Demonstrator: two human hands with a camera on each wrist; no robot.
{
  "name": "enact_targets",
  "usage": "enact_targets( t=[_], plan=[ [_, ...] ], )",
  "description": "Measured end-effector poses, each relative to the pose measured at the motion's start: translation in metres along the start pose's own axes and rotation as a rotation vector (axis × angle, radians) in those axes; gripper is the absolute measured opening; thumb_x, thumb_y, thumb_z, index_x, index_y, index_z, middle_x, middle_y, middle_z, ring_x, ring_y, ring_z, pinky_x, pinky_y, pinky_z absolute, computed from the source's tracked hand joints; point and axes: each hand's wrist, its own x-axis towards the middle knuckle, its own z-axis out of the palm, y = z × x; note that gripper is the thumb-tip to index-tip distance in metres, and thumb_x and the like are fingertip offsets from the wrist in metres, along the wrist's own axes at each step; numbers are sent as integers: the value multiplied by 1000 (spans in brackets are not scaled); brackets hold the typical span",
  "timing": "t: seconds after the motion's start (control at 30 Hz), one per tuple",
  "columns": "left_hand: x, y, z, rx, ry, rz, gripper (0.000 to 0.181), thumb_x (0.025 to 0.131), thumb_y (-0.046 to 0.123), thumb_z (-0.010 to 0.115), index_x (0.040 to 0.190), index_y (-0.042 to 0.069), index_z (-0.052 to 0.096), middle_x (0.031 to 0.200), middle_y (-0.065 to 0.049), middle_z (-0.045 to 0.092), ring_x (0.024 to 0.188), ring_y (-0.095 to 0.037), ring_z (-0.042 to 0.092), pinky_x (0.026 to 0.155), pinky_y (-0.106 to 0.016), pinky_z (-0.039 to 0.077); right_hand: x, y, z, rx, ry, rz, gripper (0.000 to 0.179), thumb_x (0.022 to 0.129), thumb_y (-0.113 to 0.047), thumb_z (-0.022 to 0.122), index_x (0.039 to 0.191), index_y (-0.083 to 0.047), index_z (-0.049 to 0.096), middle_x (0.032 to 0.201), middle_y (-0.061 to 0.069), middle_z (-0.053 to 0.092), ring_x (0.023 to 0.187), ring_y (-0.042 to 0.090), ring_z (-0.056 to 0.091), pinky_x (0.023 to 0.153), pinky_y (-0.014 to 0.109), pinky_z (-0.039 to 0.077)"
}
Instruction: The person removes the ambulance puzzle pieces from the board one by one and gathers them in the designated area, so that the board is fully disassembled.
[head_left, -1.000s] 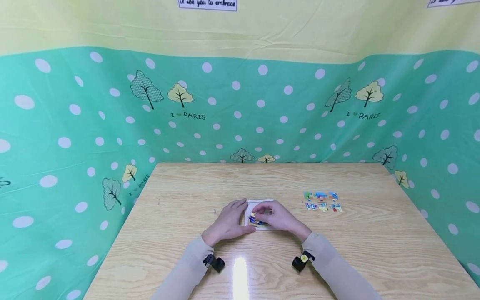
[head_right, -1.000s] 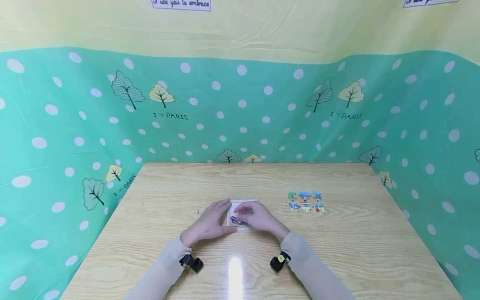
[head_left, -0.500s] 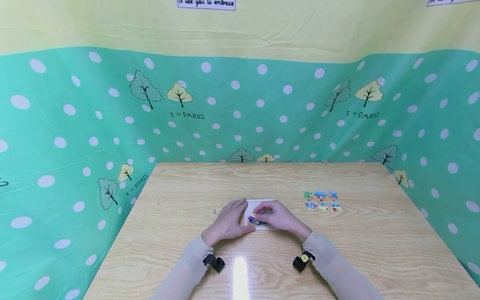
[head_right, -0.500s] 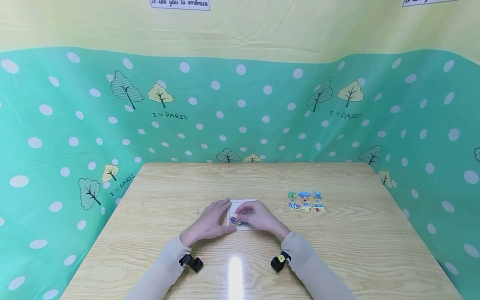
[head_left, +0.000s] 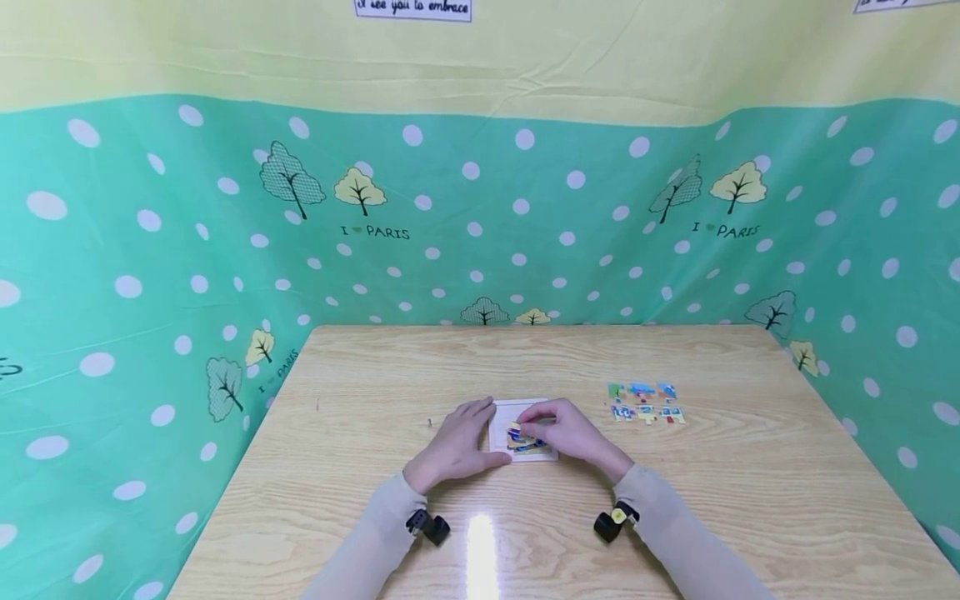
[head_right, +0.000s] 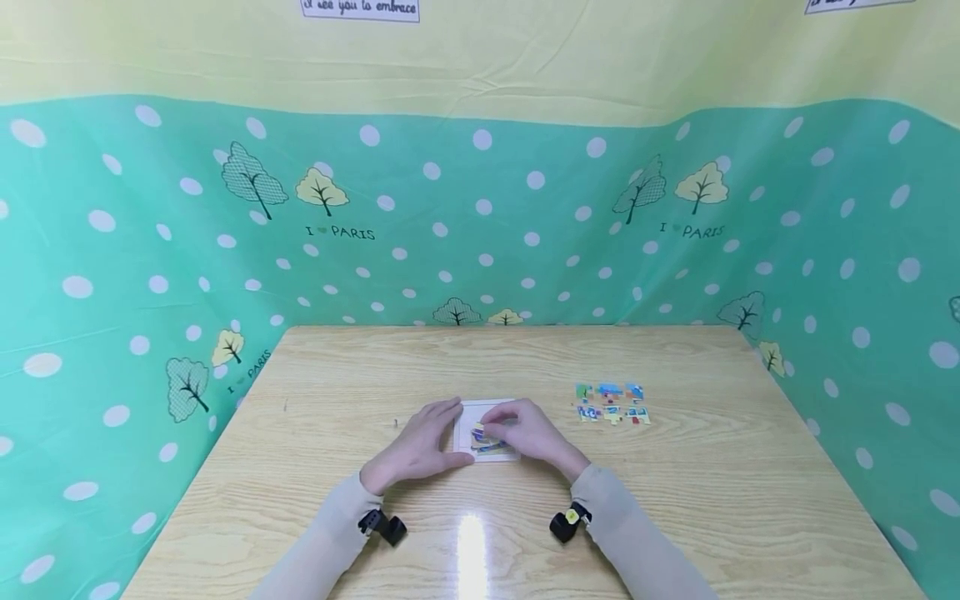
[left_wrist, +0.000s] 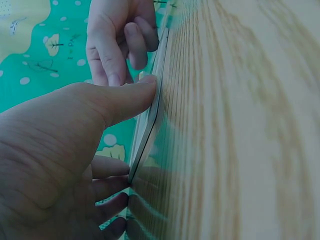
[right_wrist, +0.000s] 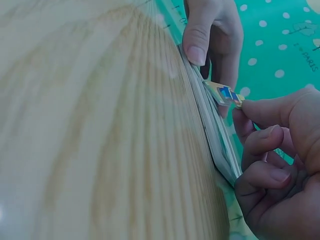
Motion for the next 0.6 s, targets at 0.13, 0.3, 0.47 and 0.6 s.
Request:
enact_targets(
  t=[0.13, 0.3, 0.47, 0.6],
  plan=[
    [0, 0, 0, 9, 3, -1, 96, 91, 55, 77, 160, -2, 44, 170, -20, 40, 156, -43, 38, 128, -61, 33, -2, 4, -5, -6, 8, 5, 15, 101, -23, 72, 112, -19, 82, 112, -2, 79, 110, 16, 70, 107, 51, 53],
    [-1, 1, 0, 0, -11, -14, 96, 91, 56, 77, 161, -1, 42, 171, -18, 38, 158, -42, 36, 129, -60, 31, -7, 10, -10, -10, 20, 32, 15, 102, -24, 72, 112, -18, 81, 112, -2, 78, 111, 16, 69, 108, 52, 53],
    [-1, 0, 1, -1, -11, -17, 95, 91, 56, 76, 161, 1, 43, 171, -17, 38, 158, -41, 36, 129, -60, 31, -14, 13, -16, -2, 47, 66, 14, 101, -24, 73, 111, -18, 81, 113, -2, 78, 114, 19, 69, 110, 53, 52],
    [-1, -1, 1, 1, -10, -18, 95, 91, 56, 76, 161, 1, 43, 171, -17, 38, 158, -41, 36, 129, -60, 31, -19, 15, -23, -7, 68, 80, 14, 101, -24, 73, 109, -18, 82, 114, -1, 79, 115, 19, 69, 109, 52, 52]
  ],
)
